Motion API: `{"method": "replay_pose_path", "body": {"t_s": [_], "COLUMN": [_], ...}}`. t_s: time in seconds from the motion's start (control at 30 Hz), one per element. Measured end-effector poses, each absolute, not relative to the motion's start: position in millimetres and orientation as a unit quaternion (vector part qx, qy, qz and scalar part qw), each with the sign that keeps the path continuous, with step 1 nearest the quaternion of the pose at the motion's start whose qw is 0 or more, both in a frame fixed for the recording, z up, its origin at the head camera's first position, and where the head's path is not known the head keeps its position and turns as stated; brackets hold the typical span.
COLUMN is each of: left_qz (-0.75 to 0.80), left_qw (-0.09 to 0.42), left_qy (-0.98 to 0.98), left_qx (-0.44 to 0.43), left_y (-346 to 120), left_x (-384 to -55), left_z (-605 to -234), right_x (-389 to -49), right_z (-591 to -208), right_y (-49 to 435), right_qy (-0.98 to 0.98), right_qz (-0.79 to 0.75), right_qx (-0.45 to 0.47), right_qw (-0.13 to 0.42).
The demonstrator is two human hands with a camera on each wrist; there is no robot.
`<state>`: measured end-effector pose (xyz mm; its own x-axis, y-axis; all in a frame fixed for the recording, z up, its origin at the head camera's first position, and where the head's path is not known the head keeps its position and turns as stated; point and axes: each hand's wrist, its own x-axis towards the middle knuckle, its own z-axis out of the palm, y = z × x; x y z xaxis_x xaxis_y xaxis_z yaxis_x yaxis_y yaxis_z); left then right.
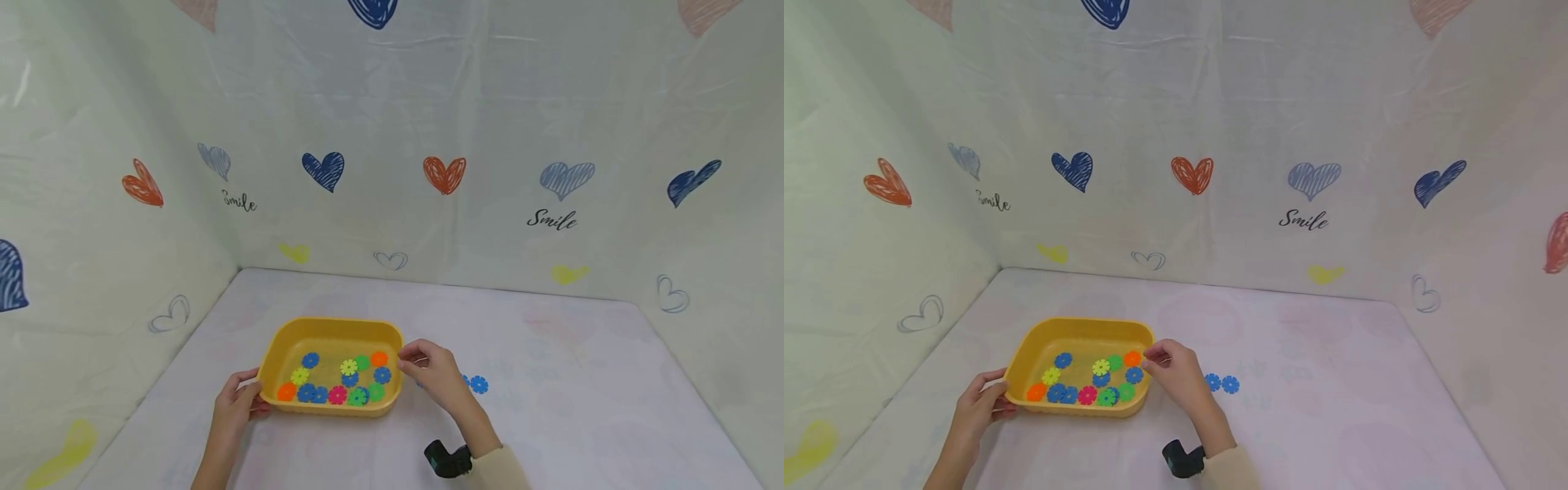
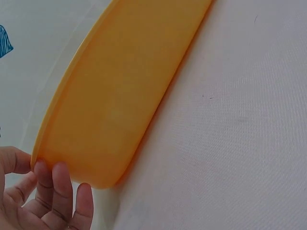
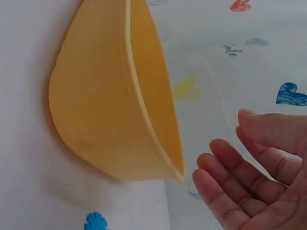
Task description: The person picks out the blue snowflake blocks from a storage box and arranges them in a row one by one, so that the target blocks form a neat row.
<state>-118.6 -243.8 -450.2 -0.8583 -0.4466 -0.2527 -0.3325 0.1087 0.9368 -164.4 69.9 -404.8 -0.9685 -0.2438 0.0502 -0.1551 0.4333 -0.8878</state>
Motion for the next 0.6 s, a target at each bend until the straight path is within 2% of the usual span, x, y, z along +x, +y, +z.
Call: {"method": "replay_pose_path", "body": {"t_s": [0.2,0.37,0.6], "left_qz": [-0.604,-0.609,-0.622], "left_qw": [0.030,0.036,0.042], "left_qy": [-0.754,-0.750,-0.739], "left_qx": [0.254,0.255,0.256], "left_y": [-241.3,-240.8,-252.4], "left_x": [-116.6,-116.8,-124.5], "left_z": [-443.4,-442.9,-466.6], "right_x": [-165.4,-168.7,-177.5], "right_z": [-407.7,-410.9,-419.4], "right_y": [48.6,32.9,16.2], "right_qy": [0.836,0.834,0.831], "right_qz": [-0.516,-0.509,-0.498], "right_qx": [-0.163,-0.181,-0.186], "right_qw": [0.086,0.110,0.162]}}
